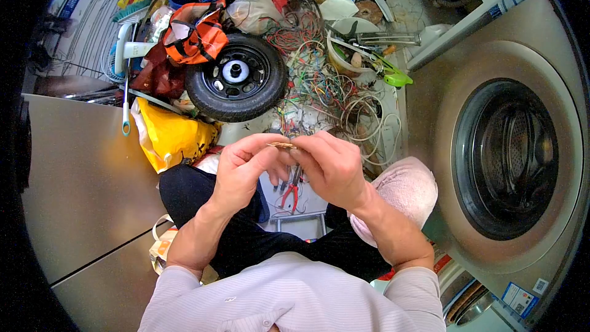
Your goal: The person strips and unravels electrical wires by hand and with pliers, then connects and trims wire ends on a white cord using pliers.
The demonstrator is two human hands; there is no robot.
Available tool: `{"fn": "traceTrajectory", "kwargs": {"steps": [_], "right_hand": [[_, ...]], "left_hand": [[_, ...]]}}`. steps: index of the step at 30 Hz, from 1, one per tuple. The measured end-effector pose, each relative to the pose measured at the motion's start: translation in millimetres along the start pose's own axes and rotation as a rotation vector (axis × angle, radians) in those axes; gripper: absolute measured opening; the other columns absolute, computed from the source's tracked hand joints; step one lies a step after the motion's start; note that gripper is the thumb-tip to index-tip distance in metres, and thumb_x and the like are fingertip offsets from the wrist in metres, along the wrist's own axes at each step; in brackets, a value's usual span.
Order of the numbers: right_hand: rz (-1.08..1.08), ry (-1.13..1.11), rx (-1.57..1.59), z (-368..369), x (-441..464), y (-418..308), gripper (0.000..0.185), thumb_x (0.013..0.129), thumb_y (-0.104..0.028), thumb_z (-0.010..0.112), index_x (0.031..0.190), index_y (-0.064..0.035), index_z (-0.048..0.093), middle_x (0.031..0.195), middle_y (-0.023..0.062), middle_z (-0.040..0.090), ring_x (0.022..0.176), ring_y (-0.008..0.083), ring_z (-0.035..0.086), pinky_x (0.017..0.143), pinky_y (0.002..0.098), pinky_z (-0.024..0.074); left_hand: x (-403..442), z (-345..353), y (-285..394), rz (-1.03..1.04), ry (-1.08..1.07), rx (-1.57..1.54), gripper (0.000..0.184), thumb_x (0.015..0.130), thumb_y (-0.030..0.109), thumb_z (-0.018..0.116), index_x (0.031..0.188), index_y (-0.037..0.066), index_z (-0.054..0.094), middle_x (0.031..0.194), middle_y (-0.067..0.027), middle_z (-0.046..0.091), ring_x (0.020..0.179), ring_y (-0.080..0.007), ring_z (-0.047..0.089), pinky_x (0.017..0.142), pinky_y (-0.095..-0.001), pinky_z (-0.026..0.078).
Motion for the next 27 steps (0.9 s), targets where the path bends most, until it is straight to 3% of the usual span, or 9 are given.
{"fn": "traceTrajectory", "kwargs": {"steps": [5, 7, 23, 27], "right_hand": [[0.05, -0.041, -0.004, 2.8, -1.0, 1.9, 0.014, 0.082, 0.002, 0.07, 0.095, 0.0012, 0.068, 0.076, 0.0131, 0.066, 0.062, 0.0252, 0.065, 0.055, 0.0317, 0.0494], [-0.014, -0.025, -0.02, 3.1, -0.5, -1.5, 0.014, 0.082, 0.0, 0.07, 0.094, 0.0004, 0.065, 0.071, 0.0121, 0.06, 0.056, 0.027, 0.06, 0.049, 0.0351, 0.0461], [-0.083, 0.004, -0.103, 7.5, -6.5, -7.6, 0.015, 0.079, 0.002, 0.069, 0.092, 0.0009, 0.063, 0.07, 0.012, 0.058, 0.059, 0.0294, 0.058, 0.052, 0.0379, 0.0454], [-0.114, 0.043, -0.121, 4.7, -6.7, -8.4, 0.014, 0.077, 0.003, 0.069, 0.091, 0.0, 0.065, 0.068, 0.0121, 0.056, 0.057, 0.0292, 0.057, 0.05, 0.0367, 0.0448]], "left_hand": [[0.4, -0.6, -4.2, -0.013, 0.022, -0.008, 0.023, 0.1, 0.011, 0.056, 0.117, -0.002, 0.064, 0.094, -0.0079, 0.072, 0.074, -0.0106, 0.066, 0.063, -0.0231, 0.052], [0.2, -1.4, -4.0, -0.017, 0.049, -0.006, 0.021, 0.098, 0.011, 0.058, 0.114, -0.001, 0.066, 0.091, -0.0066, 0.071, 0.074, -0.0092, 0.065, 0.062, -0.0223, 0.051], [7.1, -20.8, -6.3, -0.062, 0.201, 0.234, 0.019, 0.095, 0.019, 0.065, 0.098, 0.001, 0.069, 0.077, -0.0011, 0.067, 0.063, -0.0057, 0.059, 0.056, -0.021, 0.046], [6.7, -15.9, -22.7, -0.138, 0.163, -0.083, 0.015, 0.096, 0.015, 0.064, 0.097, 0.0, 0.066, 0.079, -0.0052, 0.068, 0.062, -0.0102, 0.062, 0.056, -0.0242, 0.049]]}}
Point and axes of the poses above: each hand's wrist, its own x-axis towards the middle knuckle, its own z-axis out of the palm, y = z × x, the point moved 9 cm from there along x, towards the middle knuckle
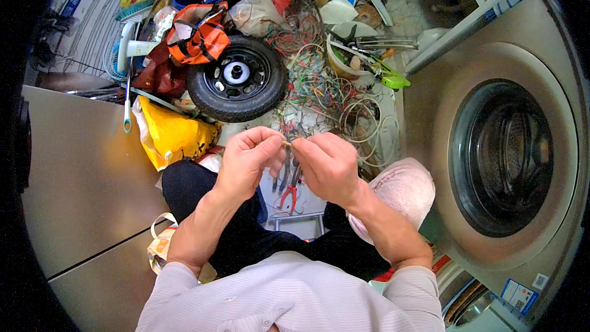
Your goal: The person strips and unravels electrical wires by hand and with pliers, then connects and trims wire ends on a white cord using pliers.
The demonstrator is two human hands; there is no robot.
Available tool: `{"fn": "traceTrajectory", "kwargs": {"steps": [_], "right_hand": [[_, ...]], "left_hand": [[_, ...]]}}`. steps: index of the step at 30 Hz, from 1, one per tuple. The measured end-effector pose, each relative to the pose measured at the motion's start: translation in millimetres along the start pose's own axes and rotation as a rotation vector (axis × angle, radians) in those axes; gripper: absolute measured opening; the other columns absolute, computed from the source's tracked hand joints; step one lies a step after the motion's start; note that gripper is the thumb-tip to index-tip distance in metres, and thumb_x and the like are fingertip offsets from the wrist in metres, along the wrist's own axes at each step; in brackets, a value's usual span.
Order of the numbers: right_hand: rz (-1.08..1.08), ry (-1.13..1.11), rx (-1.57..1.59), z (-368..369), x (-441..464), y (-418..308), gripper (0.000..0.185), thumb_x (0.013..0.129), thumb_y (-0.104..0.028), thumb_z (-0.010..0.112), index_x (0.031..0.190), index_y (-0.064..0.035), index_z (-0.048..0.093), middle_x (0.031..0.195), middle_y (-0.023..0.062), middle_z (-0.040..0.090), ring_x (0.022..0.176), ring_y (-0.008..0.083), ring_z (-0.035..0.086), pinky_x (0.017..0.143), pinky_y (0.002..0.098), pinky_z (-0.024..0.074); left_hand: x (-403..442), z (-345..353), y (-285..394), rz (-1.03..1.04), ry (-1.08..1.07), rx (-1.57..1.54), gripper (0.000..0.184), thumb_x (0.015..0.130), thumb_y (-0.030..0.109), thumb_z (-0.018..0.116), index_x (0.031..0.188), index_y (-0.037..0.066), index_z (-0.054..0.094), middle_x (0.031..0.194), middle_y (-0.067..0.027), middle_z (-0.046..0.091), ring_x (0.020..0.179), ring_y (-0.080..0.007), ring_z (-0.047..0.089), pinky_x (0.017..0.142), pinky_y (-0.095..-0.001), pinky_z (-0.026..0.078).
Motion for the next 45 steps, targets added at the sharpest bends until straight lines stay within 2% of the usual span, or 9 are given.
{"fn": "traceTrajectory", "kwargs": {"steps": [5, 7, 8, 24, 27, 29, 33, 42, 45], "right_hand": [[0.137, 0.01, 0.124, 0.0, -1.6, 10.3, 0.009, 0.081, 0.001, 0.069, 0.09, 0.0003, 0.066, 0.066, 0.0095, 0.058, 0.052, 0.0206, 0.056, 0.048, 0.032, 0.043], [0.647, -0.028, 0.665, 22.0, -23.6, 42.9, 0.005, 0.089, -0.002, 0.067, 0.093, 0.0014, 0.068, 0.068, 0.0036, 0.06, 0.052, 0.0096, 0.053, 0.047, 0.0266, 0.0412], [0.727, -0.036, 0.857, 28.4, -28.1, 45.4, 0.008, 0.094, -0.004, 0.063, 0.097, 0.002, 0.068, 0.071, -0.001, 0.06, 0.057, 0.0041, 0.052, 0.048, 0.0224, 0.0406], [0.716, -0.08, 0.778, 21.3, -23.7, 49.4, 0.015, 0.094, -0.007, 0.064, 0.106, 0.0021, 0.065, 0.077, 0.0019, 0.064, 0.058, 0.0052, 0.056, 0.051, 0.0218, 0.0441], [0.511, -0.047, 0.527, 10.5, -12.9, 40.5, 0.013, 0.09, -0.004, 0.066, 0.102, 0.0018, 0.065, 0.076, 0.0066, 0.064, 0.057, 0.013, 0.06, 0.051, 0.0269, 0.0465], [0.062, 0.026, 0.096, -9.5, 5.2, 7.7, 0.011, 0.086, -0.001, 0.067, 0.097, 0.0011, 0.065, 0.073, 0.0124, 0.062, 0.059, 0.0237, 0.062, 0.052, 0.0327, 0.0477], [0.062, -0.01, 0.105, -10.0, 8.7, 10.5, 0.007, 0.087, 0.001, 0.066, 0.093, 0.0023, 0.065, 0.073, 0.012, 0.062, 0.06, 0.0174, 0.062, 0.053, 0.0304, 0.0477], [0.541, -0.084, 0.464, 19.5, -17.1, 57.9, 0.017, 0.093, -0.016, 0.063, 0.088, 0.0006, 0.065, 0.07, 0.0044, 0.06, 0.064, 0.0108, 0.056, 0.058, 0.0289, 0.046], [0.733, -0.22, 0.708, 16.6, -18.0, 62.0, 0.019, 0.094, -0.017, 0.06, 0.086, -0.0003, 0.064, 0.068, 0.0023, 0.061, 0.059, 0.0079, 0.054, 0.053, 0.026, 0.0443]], "left_hand": [[2.1, 7.9, -4.0, 0.008, -0.049, -0.261, 0.017, 0.096, 0.018, 0.065, 0.1, 0.001, 0.065, 0.079, -0.0063, 0.069, 0.062, -0.0122, 0.063, 0.055, -0.0247, 0.051], [0.8, 13.3, -4.7, -0.004, -0.117, -0.358, 0.017, 0.096, 0.019, 0.065, 0.101, 0.002, 0.065, 0.08, -0.0063, 0.069, 0.061, -0.0119, 0.063, 0.055, -0.0238, 0.051], [1.1, 12.4, -4.8, -0.001, -0.115, -0.358, 0.017, 0.096, 0.019, 0.065, 0.101, 0.002, 0.065, 0.08, -0.0063, 0.069, 0.061, -0.0119, 0.063, 0.055, -0.0238, 0.051], [1.0, 10.6, 13.5, 0.212, -0.026, 0.005, 0.015, 0.094, 0.014, 0.067, 0.099, 0.0, 0.066, 0.081, -0.0068, 0.069, 0.065, -0.0123, 0.063, 0.058, -0.0246, 0.05], [1.8, 10.4, 10.1, 0.196, 0.005, -0.006, 0.014, 0.094, 0.015, 0.066, 0.096, 0.0, 0.066, 0.079, -0.006, 0.067, 0.064, -0.0118, 0.062, 0.058, -0.0244, 0.049], [2.4, 10.2, 6.4, 0.156, 0.01, -0.073, 0.014, 0.094, 0.015, 0.066, 0.094, 0.001, 0.066, 0.078, -0.0055, 0.067, 0.063, -0.0116, 0.061, 0.058, -0.0241, 0.048], [6.2, 6.2, -2.8, 0.03, -0.016, -0.147, 0.014, 0.094, 0.016, 0.066, 0.093, 0.002, 0.065, 0.075, -0.0047, 0.065, 0.062, -0.0111, 0.06, 0.056, -0.0243, 0.048], [-2.5, 25.8, 46.4, 0.474, 0.087, 0.491, 0.008, 0.094, 0.005, 0.06, 0.088, 0.001, 0.064, 0.073, 0.0, 0.059, 0.062, -0.0081, 0.053, 0.058, -0.0228, 0.042], [6.9, 32.0, 41.8, 0.36, -0.033, 0.401, 0.011, 0.094, 0.007, 0.061, 0.086, 0.001, 0.063, 0.071, 0.0003, 0.058, 0.061, -0.0069, 0.052, 0.056, -0.0225, 0.042]]}}
Point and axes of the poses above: each hand's wrist, its own x-axis towards the middle knuckle, its own z-axis out of the palm, y = z × x, the point moved 9 cm from there along x, towards the middle knuckle
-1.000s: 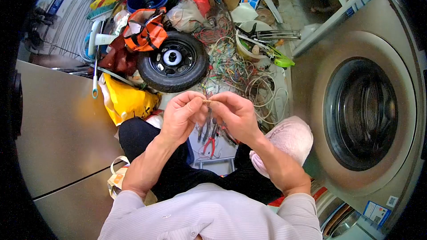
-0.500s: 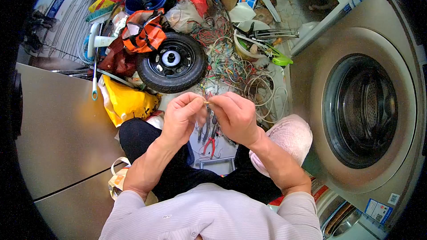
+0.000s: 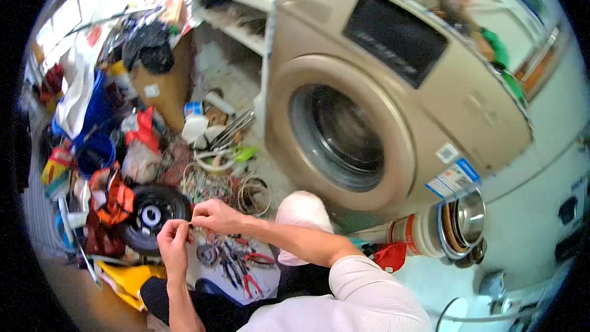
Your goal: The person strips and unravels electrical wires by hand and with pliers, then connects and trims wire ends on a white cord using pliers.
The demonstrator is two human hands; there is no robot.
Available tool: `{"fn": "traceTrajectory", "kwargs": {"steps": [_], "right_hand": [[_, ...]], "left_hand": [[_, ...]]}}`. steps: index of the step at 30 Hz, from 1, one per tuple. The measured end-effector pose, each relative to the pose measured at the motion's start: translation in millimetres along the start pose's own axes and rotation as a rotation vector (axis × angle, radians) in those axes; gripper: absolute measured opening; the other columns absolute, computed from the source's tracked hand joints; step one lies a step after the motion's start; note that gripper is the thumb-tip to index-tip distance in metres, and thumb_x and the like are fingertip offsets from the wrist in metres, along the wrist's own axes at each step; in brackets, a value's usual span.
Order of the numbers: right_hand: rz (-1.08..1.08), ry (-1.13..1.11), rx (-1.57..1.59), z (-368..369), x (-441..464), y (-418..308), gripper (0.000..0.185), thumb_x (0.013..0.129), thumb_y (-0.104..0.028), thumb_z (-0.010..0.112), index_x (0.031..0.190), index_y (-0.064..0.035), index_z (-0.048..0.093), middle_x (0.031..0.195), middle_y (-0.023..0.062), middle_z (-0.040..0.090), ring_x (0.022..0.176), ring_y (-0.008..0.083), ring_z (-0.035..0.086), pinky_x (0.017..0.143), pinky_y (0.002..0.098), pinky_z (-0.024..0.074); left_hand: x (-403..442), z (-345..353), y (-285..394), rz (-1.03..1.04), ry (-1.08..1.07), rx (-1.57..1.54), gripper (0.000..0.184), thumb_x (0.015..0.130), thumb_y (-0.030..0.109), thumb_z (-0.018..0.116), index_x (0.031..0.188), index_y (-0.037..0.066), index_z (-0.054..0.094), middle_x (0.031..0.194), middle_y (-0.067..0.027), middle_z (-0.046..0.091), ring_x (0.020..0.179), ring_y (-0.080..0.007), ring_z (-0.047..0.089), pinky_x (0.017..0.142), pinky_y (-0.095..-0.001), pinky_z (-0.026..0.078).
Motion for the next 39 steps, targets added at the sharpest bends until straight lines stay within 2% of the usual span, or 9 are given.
{"fn": "traceTrajectory", "kwargs": {"steps": [8, 10, 11, 13, 16, 25, 29, 34, 39], "right_hand": [[-0.114, 0.14, -0.054, -15.1, -35.4, -24.9, 0.012, 0.083, -0.011, 0.067, 0.084, 0.0009, 0.065, 0.066, 0.0061, 0.063, 0.058, 0.0127, 0.059, 0.053, 0.0288, 0.0454], [-0.491, 0.338, -0.48, -10.7, -55.9, -57.3, 0.012, 0.08, -0.01, 0.066, 0.083, 0.0002, 0.062, 0.068, 0.0089, 0.061, 0.06, 0.021, 0.059, 0.055, 0.0338, 0.0465], [-0.496, 0.35, -0.489, -9.4, -61.4, -56.1, 0.012, 0.08, -0.01, 0.066, 0.083, 0.0002, 0.062, 0.068, 0.0089, 0.061, 0.06, 0.021, 0.059, 0.055, 0.0338, 0.0465], [-0.802, 0.352, -1.08, 20.4, -85.2, -78.8, 0.012, 0.077, -0.01, 0.065, 0.084, -0.0023, 0.059, 0.075, 0.0112, 0.056, 0.066, 0.026, 0.056, 0.061, 0.0369, 0.0476], [-0.971, 0.285, -1.13, 34.2, -107.8, -90.7, 0.014, 0.074, -0.012, 0.062, 0.085, -0.0033, 0.056, 0.077, 0.0091, 0.053, 0.069, 0.0294, 0.055, 0.065, 0.0397, 0.0478], [-0.764, 0.317, -1.073, -7.7, -133.5, -117.3, 0.01, 0.083, -0.011, 0.066, 0.092, -0.0067, 0.062, 0.079, 0.0106, 0.059, 0.073, 0.0314, 0.061, 0.066, 0.0412, 0.0496], [-0.85, 0.654, -1.314, -57.7, -187.8, -222.6, 0.01, 0.083, -0.008, 0.068, 0.093, -0.0086, 0.067, 0.083, 0.0105, 0.066, 0.077, 0.03, 0.065, 0.069, 0.0398, 0.0531], [-0.967, 1.006, -1.619, -85.8, -274.8, -350.3, 0.018, 0.074, 0.004, 0.071, 0.09, -0.007, 0.07, 0.085, 0.0078, 0.068, 0.078, 0.0268, 0.066, 0.068, 0.0366, 0.055], [-0.947, 1.293, -1.391, -130.9, -333.1, -403.1, 0.008, 0.083, -0.003, 0.072, 0.09, -0.0049, 0.07, 0.081, 0.009, 0.067, 0.072, 0.0226, 0.065, 0.066, 0.0318, 0.0511]], "left_hand": [[-12.6, 29.0, 8.2, 0.124, -0.102, -0.11, 0.011, 0.094, 0.007, 0.06, 0.086, 0.0, 0.061, 0.062, -0.0037, 0.059, 0.05, -0.0096, 0.053, 0.048, -0.0236, 0.042], [-14.9, 30.3, -5.6, 0.042, -0.09, -0.239, 0.011, 0.093, 0.008, 0.062, 0.084, 0.001, 0.061, 0.061, -0.0039, 0.059, 0.048, -0.0098, 0.052, 0.046, -0.0239, 0.041], [-13.9, 30.0, -20.7, -0.032, -0.083, -0.314, 0.012, 0.093, 0.009, 0.061, 0.082, 0.004, 0.06, 0.061, -0.0042, 0.058, 0.048, -0.011, 0.051, 0.044, -0.0237, 0.039], [-19.9, 37.7, -38.6, -0.204, -0.141, -0.529, 0.011, 0.092, 0.01, 0.061, 0.082, 0.005, 0.06, 0.062, -0.0039, 0.057, 0.048, -0.011, 0.05, 0.044, -0.0231, 0.039], [-28.3, 56.6, -74.5, -0.581, -0.296, -0.902, 0.013, 0.092, 0.013, 0.06, 0.081, 0.007, 0.058, 0.064, -0.0027, 0.056, 0.047, -0.0119, 0.045, 0.045, -0.0266, 0.041], [-50.9, 66.2, -65.0, -0.432, -0.39, -0.782, 0.017, 0.095, 0.018, 0.064, 0.095, 0.001, 0.065, 0.078, -0.01, 0.068, 0.06, -0.0193, 0.064, 0.056, -0.0314, 0.053], [-26.2, 34.6, -98.5, -0.315, -0.324, -0.257, 0.01, 0.091, 0.009, 0.066, 0.087, 0.0, 0.065, 0.072, -0.0082, 0.066, 0.053, -0.0148, 0.06, 0.049, -0.0265, 0.048], [-17.3, 26.2, -122.3, -0.362, -0.287, -0.225, 0.011, 0.09, 0.008, 0.065, 0.082, 0.0, 0.063, 0.067, -0.0074, 0.064, 0.051, -0.0142, 0.058, 0.046, -0.0263, 0.045], [-19.1, 19.8, -112.3, -0.237, -0.283, -0.053, 0.014, 0.086, 0.009, 0.066, 0.078, -0.001, 0.065, 0.063, -0.006, 0.063, 0.05, -0.0132, 0.057, 0.047, -0.026, 0.044]]}}
Point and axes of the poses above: each hand's wrist, its own x-axis towards the middle knuckle, its own z-axis out of the palm, y = z × x, the point moved 9 cm from there along x, towards the middle knuckle
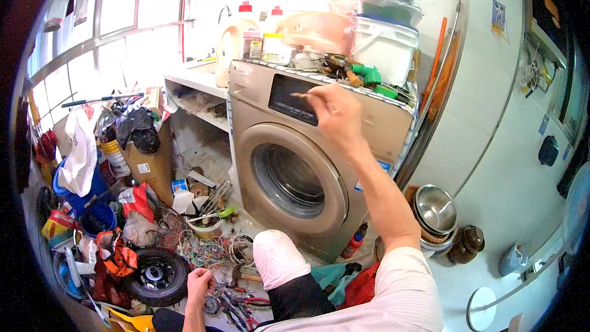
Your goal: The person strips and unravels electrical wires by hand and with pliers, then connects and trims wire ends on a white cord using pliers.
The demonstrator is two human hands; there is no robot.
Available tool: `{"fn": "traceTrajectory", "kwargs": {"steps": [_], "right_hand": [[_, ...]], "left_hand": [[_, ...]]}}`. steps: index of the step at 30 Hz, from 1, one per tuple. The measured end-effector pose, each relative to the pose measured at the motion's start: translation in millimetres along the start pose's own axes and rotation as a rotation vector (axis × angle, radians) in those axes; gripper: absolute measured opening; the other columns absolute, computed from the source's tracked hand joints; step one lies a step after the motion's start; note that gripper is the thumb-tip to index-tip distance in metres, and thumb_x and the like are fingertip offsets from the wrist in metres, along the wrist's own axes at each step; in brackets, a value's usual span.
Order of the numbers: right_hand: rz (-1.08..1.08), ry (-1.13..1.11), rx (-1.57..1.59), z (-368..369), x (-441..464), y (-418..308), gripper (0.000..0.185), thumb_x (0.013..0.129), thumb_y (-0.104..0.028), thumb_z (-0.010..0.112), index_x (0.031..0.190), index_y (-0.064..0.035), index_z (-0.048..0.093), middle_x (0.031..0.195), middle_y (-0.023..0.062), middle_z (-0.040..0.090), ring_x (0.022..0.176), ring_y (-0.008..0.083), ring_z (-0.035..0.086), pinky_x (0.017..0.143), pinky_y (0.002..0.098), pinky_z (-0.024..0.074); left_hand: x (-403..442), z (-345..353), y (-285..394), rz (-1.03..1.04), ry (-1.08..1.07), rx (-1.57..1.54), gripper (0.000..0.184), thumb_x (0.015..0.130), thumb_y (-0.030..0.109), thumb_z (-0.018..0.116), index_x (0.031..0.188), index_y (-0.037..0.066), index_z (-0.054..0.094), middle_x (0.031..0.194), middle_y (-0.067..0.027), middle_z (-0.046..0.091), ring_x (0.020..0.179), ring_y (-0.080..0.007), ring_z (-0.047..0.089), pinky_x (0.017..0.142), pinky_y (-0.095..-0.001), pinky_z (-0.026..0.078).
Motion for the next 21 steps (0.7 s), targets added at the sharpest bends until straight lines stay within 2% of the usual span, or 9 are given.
{"fn": "traceTrajectory", "kwargs": {"steps": [4, 10, 12, 13, 15, 17, 19, 20, 21], "right_hand": [[0.135, 0.112, 0.044, -20.3, 2.3, 17.1, 0.009, 0.084, -0.004, 0.072, 0.093, -0.0032, 0.069, 0.083, 0.0082, 0.069, 0.072, 0.0199, 0.064, 0.068, 0.0302, 0.0504], [0.041, 0.101, -0.024, -15.4, -0.8, 6.4, 0.009, 0.084, -0.002, 0.071, 0.093, -0.0028, 0.068, 0.083, 0.0094, 0.067, 0.073, 0.022, 0.064, 0.068, 0.0317, 0.0501], [-0.004, 0.096, -0.057, -14.5, 3.4, 1.8, 0.009, 0.084, -0.002, 0.071, 0.093, -0.0026, 0.068, 0.083, 0.0097, 0.067, 0.073, 0.0224, 0.064, 0.068, 0.0319, 0.05], [-0.051, 0.095, -0.091, -14.1, 6.3, -3.2, 0.009, 0.084, -0.002, 0.071, 0.093, -0.0024, 0.068, 0.083, 0.01, 0.066, 0.074, 0.0228, 0.064, 0.068, 0.0321, 0.05], [-0.066, 0.097, -0.11, -14.9, 12.3, -3.3, 0.009, 0.084, -0.002, 0.071, 0.092, -0.0022, 0.068, 0.083, 0.0103, 0.066, 0.074, 0.0229, 0.064, 0.069, 0.0321, 0.0499], [-0.08, 0.095, -0.124, -15.4, 14.7, -6.9, 0.009, 0.084, -0.002, 0.071, 0.092, -0.002, 0.068, 0.083, 0.0106, 0.066, 0.074, 0.0229, 0.064, 0.069, 0.032, 0.0498], [-0.015, 0.104, -0.101, -11.2, 12.0, -8.5, 0.009, 0.084, -0.001, 0.07, 0.092, -0.0018, 0.067, 0.082, 0.0114, 0.066, 0.075, 0.023, 0.065, 0.07, 0.0314, 0.0499], [0.1, 0.098, 0.038, -1.9, 2.6, -1.5, 0.008, 0.084, 0.0, 0.07, 0.092, -0.002, 0.066, 0.084, 0.0123, 0.066, 0.076, 0.0232, 0.065, 0.07, 0.031, 0.0501], [0.116, 0.06, 0.08, 10.3, -10.0, -8.7, 0.008, 0.084, 0.0, 0.07, 0.092, -0.002, 0.066, 0.084, 0.0123, 0.066, 0.076, 0.0232, 0.065, 0.07, 0.031, 0.0501]], "left_hand": [[1.9, -6.6, -4.8, 0.055, 0.033, 0.261, 0.016, 0.083, 0.011, 0.065, 0.073, -0.002, 0.066, 0.061, -0.0041, 0.063, 0.052, -0.0117, 0.058, 0.048, -0.026, 0.044], [-5.4, -5.0, -6.3, 0.114, 0.027, 0.659, 0.02, 0.078, 0.021, 0.066, 0.078, 0.001, 0.072, 0.063, -0.0088, 0.067, 0.059, -0.0167, 0.064, 0.058, -0.0327, 0.05], [-13.1, -2.3, 3.2, 0.146, 0.044, 0.764, 0.024, 0.076, 0.025, 0.067, 0.082, 0.003, 0.074, 0.069, -0.0145, 0.069, 0.066, -0.0246, 0.068, 0.066, -0.0376, 0.053], [-13.3, -3.4, 0.8, 0.142, 0.044, 0.764, 0.024, 0.076, 0.025, 0.067, 0.082, 0.003, 0.074, 0.069, -0.0145, 0.069, 0.066, -0.0246, 0.068, 0.066, -0.0376, 0.053], [-13.3, -0.3, 4.8, 0.24, 0.066, 0.858, 0.024, 0.078, 0.024, 0.067, 0.083, 0.002, 0.074, 0.075, -0.0181, 0.07, 0.072, -0.0319, 0.069, 0.07, -0.0411, 0.054], [-13.8, 3.6, 6.2, 0.279, 0.045, 0.87, 0.023, 0.078, 0.023, 0.067, 0.084, 0.002, 0.073, 0.077, -0.0196, 0.069, 0.075, -0.0349, 0.069, 0.072, -0.0426, 0.054], [-12.3, 3.8, 6.4, 0.297, 0.033, 0.883, 0.023, 0.079, 0.023, 0.067, 0.084, 0.002, 0.073, 0.079, -0.021, 0.069, 0.078, -0.038, 0.068, 0.074, -0.0442, 0.054], [-7.4, 7.9, 5.2, 0.349, 0.012, 0.931, 0.022, 0.079, 0.022, 0.066, 0.084, 0.001, 0.073, 0.079, -0.0213, 0.069, 0.078, -0.0387, 0.068, 0.075, -0.0449, 0.053], [-4.9, 9.7, 0.3, 0.384, 0.0, 0.976, 0.021, 0.08, 0.021, 0.066, 0.083, 0.001, 0.072, 0.08, -0.0215, 0.069, 0.079, -0.0394, 0.068, 0.075, -0.0456, 0.053]]}}
Point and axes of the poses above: each hand's wrist, its own x-axis towards the middle knuckle, its own z-axis out of the palm, y = z × x, the point moved 9 cm from there along x, towards the middle knuckle
